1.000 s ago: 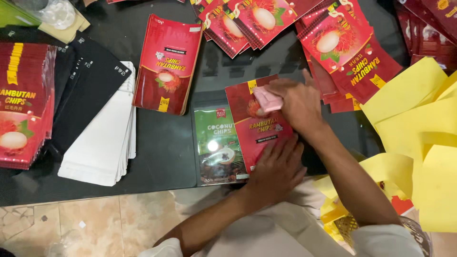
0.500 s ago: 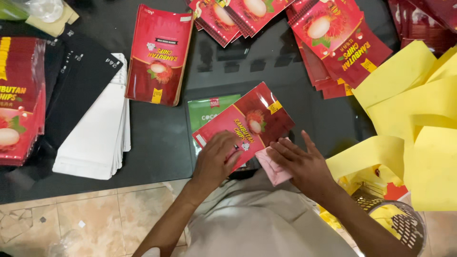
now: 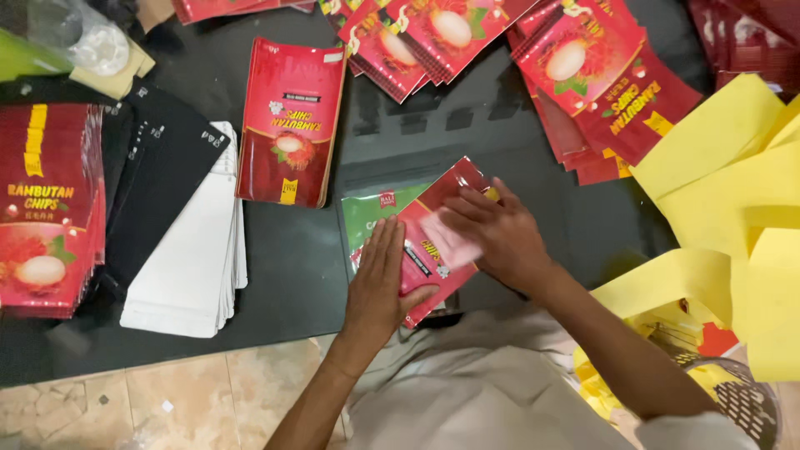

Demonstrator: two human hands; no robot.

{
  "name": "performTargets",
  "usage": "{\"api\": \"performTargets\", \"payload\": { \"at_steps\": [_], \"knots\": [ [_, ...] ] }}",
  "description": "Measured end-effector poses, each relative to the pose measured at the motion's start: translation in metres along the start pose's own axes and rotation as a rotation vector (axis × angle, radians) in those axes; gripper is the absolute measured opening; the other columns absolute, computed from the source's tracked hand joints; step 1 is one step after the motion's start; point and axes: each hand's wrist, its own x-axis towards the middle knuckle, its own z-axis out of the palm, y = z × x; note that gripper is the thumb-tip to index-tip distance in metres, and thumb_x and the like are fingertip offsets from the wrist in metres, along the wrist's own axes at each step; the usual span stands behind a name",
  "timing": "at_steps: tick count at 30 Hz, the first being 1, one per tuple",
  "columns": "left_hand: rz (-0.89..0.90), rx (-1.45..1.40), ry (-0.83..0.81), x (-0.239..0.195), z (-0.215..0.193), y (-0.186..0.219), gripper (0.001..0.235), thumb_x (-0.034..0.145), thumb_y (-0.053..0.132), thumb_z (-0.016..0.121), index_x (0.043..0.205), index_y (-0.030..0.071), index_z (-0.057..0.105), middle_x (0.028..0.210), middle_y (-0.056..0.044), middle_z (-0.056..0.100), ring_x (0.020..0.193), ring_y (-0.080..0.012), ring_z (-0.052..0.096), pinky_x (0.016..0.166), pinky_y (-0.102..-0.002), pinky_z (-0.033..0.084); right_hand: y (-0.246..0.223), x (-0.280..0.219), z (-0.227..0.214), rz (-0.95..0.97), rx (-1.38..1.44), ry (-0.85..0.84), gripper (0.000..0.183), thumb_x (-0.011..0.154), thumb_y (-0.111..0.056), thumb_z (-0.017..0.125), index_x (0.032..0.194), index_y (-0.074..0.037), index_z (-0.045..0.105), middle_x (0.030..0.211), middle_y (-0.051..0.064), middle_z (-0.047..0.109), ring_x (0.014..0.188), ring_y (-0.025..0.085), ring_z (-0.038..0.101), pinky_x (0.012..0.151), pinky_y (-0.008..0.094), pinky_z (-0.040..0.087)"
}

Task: The person places a paper insert into a plastic pouch, folds the top of the pouch, and rubs a pink cloth over the front of the packaging.

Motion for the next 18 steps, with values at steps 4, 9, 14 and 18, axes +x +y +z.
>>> {"api": "performTargets", "payload": {
  "at_steps": [4, 9, 14, 18],
  "knots": [
    [0.006, 0.017, 0.003, -0.005, 0.003, -0.015, 0.104, 0.077, 0.052, 0.086, 0.156, 0.002, 0.039, 0.164, -0.022, 0.037, 0.154, -0.0402, 0.03, 0.126, -0.051, 0.024, 0.031, 0.083, 0.034, -0.051, 0.215, -0.14, 0.037, 0.088, -0.028, 0.066, 0.123, -0.02, 0.073, 0.128, 0.0, 0.074, 0.13, 0.025, 0.063, 0.122, 0.064, 0.025],
    [0.052, -0.033, -0.105, -0.014, -0.012, -0.039, 0.102, 0.075, 0.053, 0.086, 0.156, 0.009, 0.042, 0.168, -0.014, 0.032, 0.157, -0.0342, 0.024, 0.128, -0.049, 0.019, 0.006, 0.059, -0.035, -0.01, 0.264, 0.009, 0.038, 0.097, -0.029, 0.062, 0.13, -0.012, 0.068, 0.103, 0.013, 0.077, 0.105, 0.033, 0.075, 0.114, 0.054, 0.046],
    [-0.033, -0.005, -0.314, 0.002, -0.039, -0.029, 0.099, 0.075, 0.051, 0.087, 0.153, 0.009, 0.044, 0.169, -0.014, 0.03, 0.159, -0.0352, 0.02, 0.127, -0.052, 0.021, -0.026, -0.074, -0.063, -0.123, 0.067, -0.064, 0.027, 0.092, -0.022, 0.06, 0.117, -0.022, 0.072, 0.112, 0.001, 0.076, 0.102, 0.029, 0.075, 0.094, 0.041, 0.058],
    [0.027, 0.084, -0.371, 0.027, -0.036, 0.006, 0.09, 0.076, 0.051, 0.088, 0.139, 0.004, 0.046, 0.17, -0.017, 0.022, 0.16, -0.0363, 0.009, 0.126, -0.058, 0.014, -0.02, -0.113, -0.11, 0.094, 0.308, -0.581, 0.057, 0.051, -0.002, 0.065, 0.105, -0.018, 0.067, 0.128, -0.002, 0.071, 0.118, 0.024, 0.067, 0.08, 0.041, 0.06]
  ]
}}
